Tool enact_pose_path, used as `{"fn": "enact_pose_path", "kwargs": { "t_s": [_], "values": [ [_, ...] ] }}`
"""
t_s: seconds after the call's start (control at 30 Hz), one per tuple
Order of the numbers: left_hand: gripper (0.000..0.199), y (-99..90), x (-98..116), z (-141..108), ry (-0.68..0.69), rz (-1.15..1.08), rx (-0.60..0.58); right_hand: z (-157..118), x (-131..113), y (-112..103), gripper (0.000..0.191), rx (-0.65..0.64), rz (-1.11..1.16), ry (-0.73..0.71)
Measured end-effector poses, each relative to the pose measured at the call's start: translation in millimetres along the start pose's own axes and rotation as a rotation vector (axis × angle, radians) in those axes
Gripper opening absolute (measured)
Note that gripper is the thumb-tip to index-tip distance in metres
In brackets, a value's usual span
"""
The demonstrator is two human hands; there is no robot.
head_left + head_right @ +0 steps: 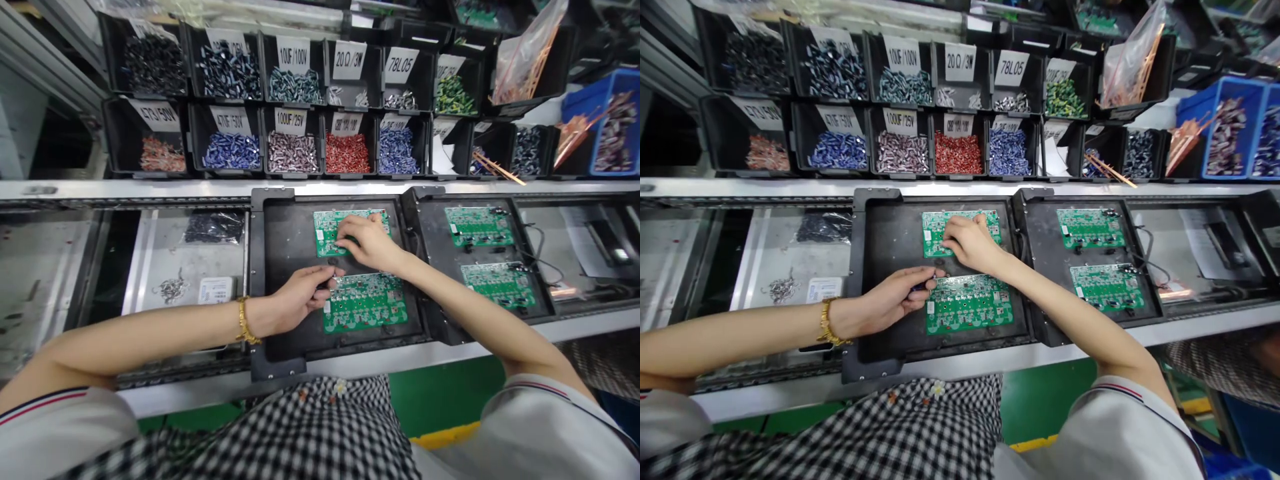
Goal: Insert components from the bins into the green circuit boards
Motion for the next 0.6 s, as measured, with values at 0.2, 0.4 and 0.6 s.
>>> {"fn": "enact_pose_path", "kwargs": {
  "t_s": [0.2,0.4,0.6],
  "values": [
    [0.016,-0.8,0.0,5.5,-0.007,-0.076,-0.008,0.1,-1.1,2.1,0.014,0.003,-0.005,-0.042],
    [0.018,-1.8,2.0,11.1,-0.054,-0.104,0.028,-1.8,-3.0,3.0,0.016,0.013,-0.072,-0.100],
    [0.019,1.0,3.3,11.3,-0.074,-0.099,0.051,-4.7,-6.3,4.1,0.018,0.024,-0.149,-0.142]
  ]
}}
Point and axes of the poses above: each hand's wrist, its own z-axis towards the middle knuckle, its own y-axis out of the palm, x = y × z, the point moved 7 cm from there along z, towards the middle knuckle, and after that the axes turned 11 degrees about z, right-handed, at the moved point
